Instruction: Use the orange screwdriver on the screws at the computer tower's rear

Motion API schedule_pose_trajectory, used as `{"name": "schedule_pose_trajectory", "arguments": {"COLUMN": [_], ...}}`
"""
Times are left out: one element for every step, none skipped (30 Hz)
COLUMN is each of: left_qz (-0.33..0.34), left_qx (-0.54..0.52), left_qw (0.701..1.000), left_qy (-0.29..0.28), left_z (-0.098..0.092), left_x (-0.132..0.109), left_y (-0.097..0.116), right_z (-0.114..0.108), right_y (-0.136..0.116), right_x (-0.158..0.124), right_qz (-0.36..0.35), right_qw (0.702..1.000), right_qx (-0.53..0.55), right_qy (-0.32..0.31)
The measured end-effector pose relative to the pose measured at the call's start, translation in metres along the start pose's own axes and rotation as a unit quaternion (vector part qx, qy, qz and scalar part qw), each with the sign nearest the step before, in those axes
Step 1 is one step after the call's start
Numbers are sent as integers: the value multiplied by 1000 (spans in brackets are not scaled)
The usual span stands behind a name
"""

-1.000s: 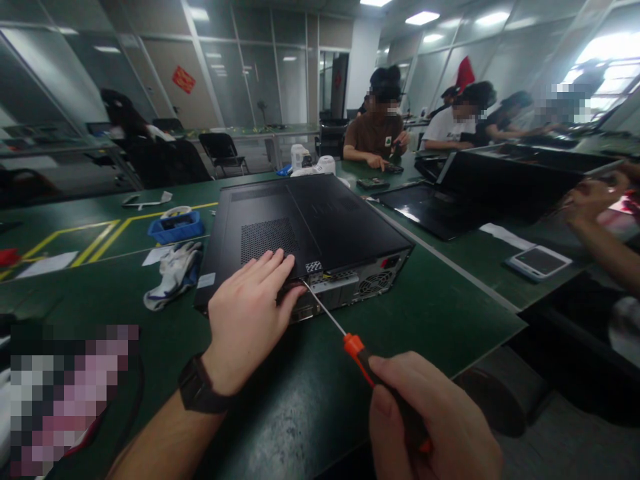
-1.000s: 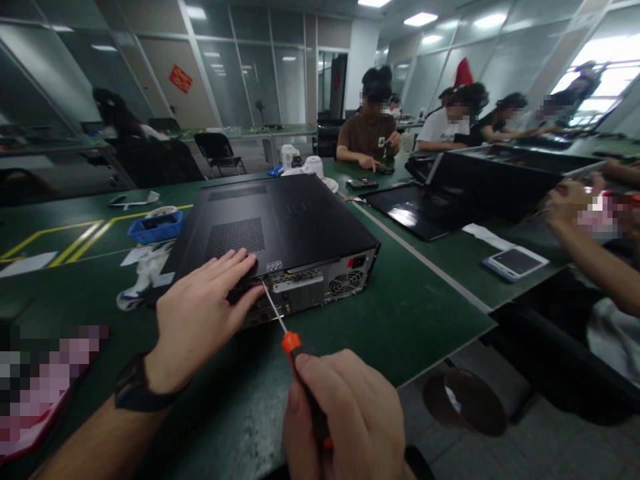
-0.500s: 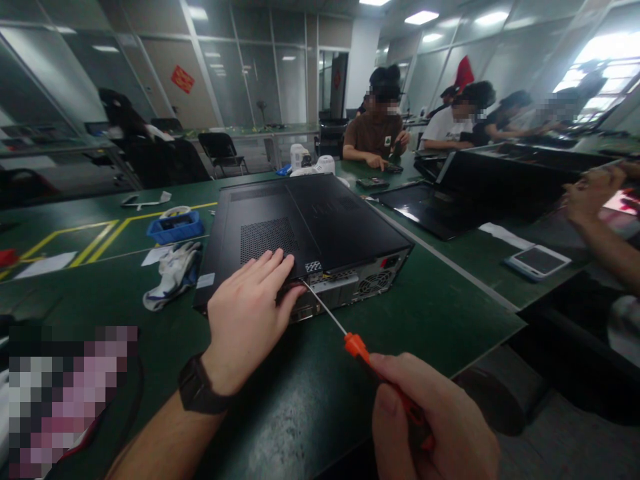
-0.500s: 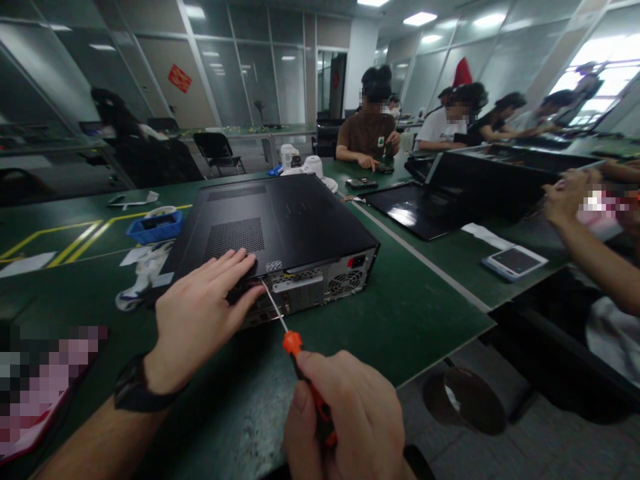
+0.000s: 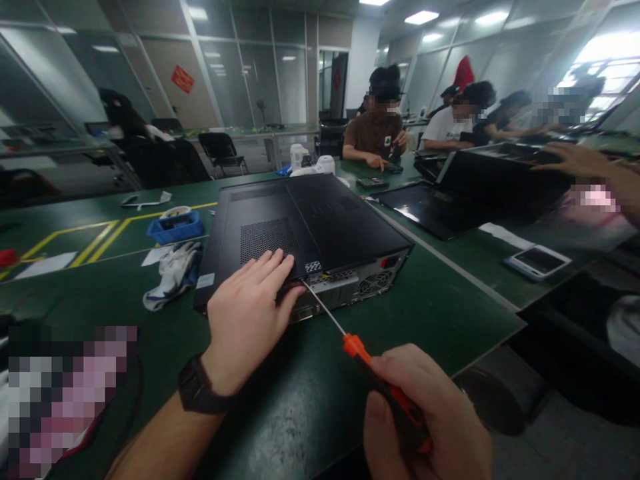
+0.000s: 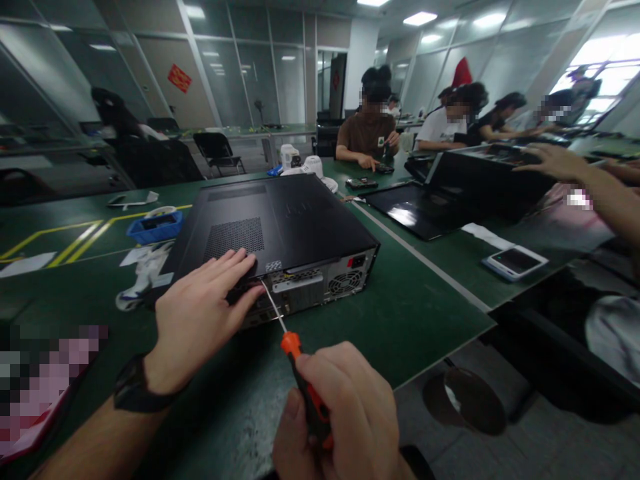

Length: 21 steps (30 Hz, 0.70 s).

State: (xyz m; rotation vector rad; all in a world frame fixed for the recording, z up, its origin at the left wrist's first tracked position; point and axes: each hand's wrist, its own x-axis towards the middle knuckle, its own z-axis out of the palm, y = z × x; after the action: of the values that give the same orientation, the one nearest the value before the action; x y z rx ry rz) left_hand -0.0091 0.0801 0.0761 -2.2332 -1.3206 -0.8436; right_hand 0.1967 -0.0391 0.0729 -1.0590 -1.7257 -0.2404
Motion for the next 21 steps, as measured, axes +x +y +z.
{"name": "schedule_pose_trajectory", "arguments": {"left_qz": [-1, -3, -5, -7, -8, -10, -10, -12, -12, -13, -14, -14, -14, -13, -13, -12, -11, -10, -9, -8, -7], "left_qx": [1, 2, 2, 2, 0, -1, -2, -3, -3, -4, -3, -4, -4, -4, -3, -2, -2, -3, -3, -3, -3], "left_qw": [1000, 1000, 1000, 1000, 1000, 1000, 1000, 1000, 1000, 1000, 1000, 1000, 1000, 1000, 1000, 1000, 1000, 1000, 1000, 1000, 1000], "left_qy": [-2, -4, -8, -11, -13, -15, -16, -16, -17, -19, -21, -22, -23, -23, -22, -21, -19, -17, -15, -14, -13], "left_z": [0, -1, -1, -1, -1, -1, -1, -1, -1, -1, -1, -2, -2, -2, -2, -2, -2, -2, -2, -1, -1], "left_x": [0, 1, 1, 2, 2, 3, 3, 3, 3, 2, 2, 1, 1, 0, 0, 0, 0, 0, 0, 0, 0], "left_y": [0, 1, 1, 1, 1, 1, 1, 1, 0, 0, 0, 0, 0, 0, 0, 0, 0, 0, 0, 0, 1], "right_z": [-1, -2, -2, -2, -2, -2, -2, -2, -1, -1, 0, 0, 0, 1, 0, 0, 0, -1, -1, -1, -1], "right_y": [0, 0, 0, 1, 1, 1, 2, 1, 1, 0, -1, -2, -3, -3, -3, -2, -1, 0, 1, 2, 3], "right_x": [0, -1, -1, -1, -1, -1, -1, -1, -1, -1, -2, -2, -2, -2, -2, -2, -2, -1, -1, 0, 0], "right_qz": [3, 4, 2, -2, -7, -9, -8, -2, 5, 12, 16, 16, 13, 9, 3, -1, -6, -13, -20, -22, -22], "right_qw": [1000, 1000, 1000, 999, 999, 998, 998, 998, 998, 998, 999, 999, 1000, 1000, 1000, 1000, 1000, 1000, 1000, 1000, 999], "right_qx": [-3, -11, -23, -34, -46, -57, -64, -67, -65, -57, -46, -31, -16, -3, 8, 12, 11, 4, -6, -18, -31], "right_qy": [2, 5, 8, 9, 9, 12, 12, 13, 15, 18, 19, 15, 10, 3, -3, -5, -2, -1, -2, 1, 8]}}
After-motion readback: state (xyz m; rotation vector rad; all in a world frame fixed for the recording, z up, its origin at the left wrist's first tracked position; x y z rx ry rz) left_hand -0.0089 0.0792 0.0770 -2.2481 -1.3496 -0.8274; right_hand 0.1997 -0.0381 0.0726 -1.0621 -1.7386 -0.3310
